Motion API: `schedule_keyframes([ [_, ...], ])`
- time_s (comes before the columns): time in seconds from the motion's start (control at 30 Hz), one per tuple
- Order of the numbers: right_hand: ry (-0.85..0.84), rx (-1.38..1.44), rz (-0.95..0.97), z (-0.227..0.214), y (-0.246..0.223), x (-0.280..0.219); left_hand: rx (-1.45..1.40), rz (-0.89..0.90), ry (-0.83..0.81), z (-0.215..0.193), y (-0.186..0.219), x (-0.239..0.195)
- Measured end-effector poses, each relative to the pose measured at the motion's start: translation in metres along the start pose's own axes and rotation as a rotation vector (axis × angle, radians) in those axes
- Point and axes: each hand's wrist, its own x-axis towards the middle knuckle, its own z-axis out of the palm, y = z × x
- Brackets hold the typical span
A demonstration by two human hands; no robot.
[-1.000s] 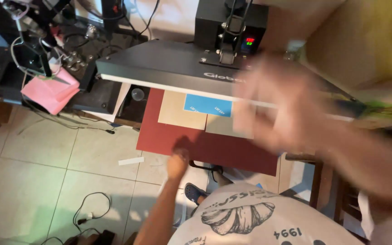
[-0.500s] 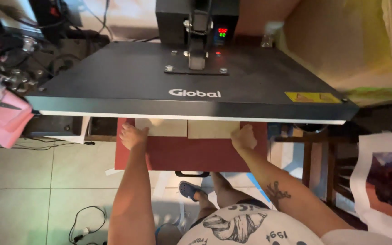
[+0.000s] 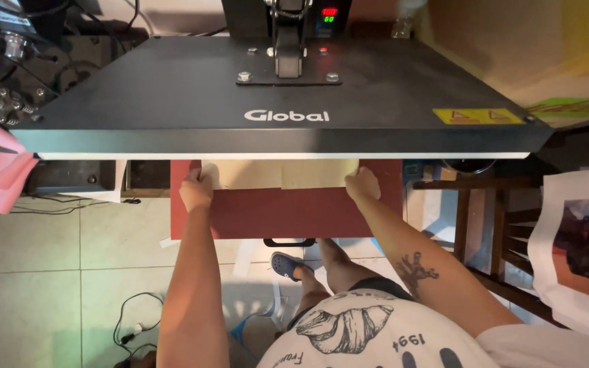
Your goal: Trimming printed artwork with a paper cutter and scissors, then using a heat press to transfer the design onto a small fabric piece.
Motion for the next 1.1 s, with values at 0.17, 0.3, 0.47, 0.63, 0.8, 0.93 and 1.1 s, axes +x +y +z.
schedule_keyframes([
  [0.17, -0.075, -0.037, -0.068, -0.009, 0.024, -0.025, -0.004, -0.012, -0.059, -0.017, -0.023, -0.024],
  [0.3, -0.099, -0.051, -0.072, -0.014, 0.040, -0.054, -0.027, 0.010, -0.060, -0.013, -0.045, -0.041],
  [0.47, 0.236, -0.166, -0.333, -0.040, -0.008, -0.086, 0.137, 0.210, 0.223, 0.004, -0.031, -0.087],
  [0.63, 0.272, -0.302, -0.794, 0.026, -0.036, 0.035, 0.263, 0.769, 0.296, 0.037, 0.025, -0.137],
  [0.8, 0.180, -0.288, -0.854, 0.021, -0.059, 0.037, 0.247, 0.854, 0.124, 0.027, 0.089, -0.181],
  [0.93, 0.086, -0.280, -0.902, 0.010, -0.072, 0.026, 0.373, 0.804, 0.009, 0.042, 0.100, -0.184],
  [1.1, -0.031, -0.271, -0.955, -0.011, -0.079, 0.011, 0.437, 0.721, -0.115, 0.032, 0.112, -0.184],
])
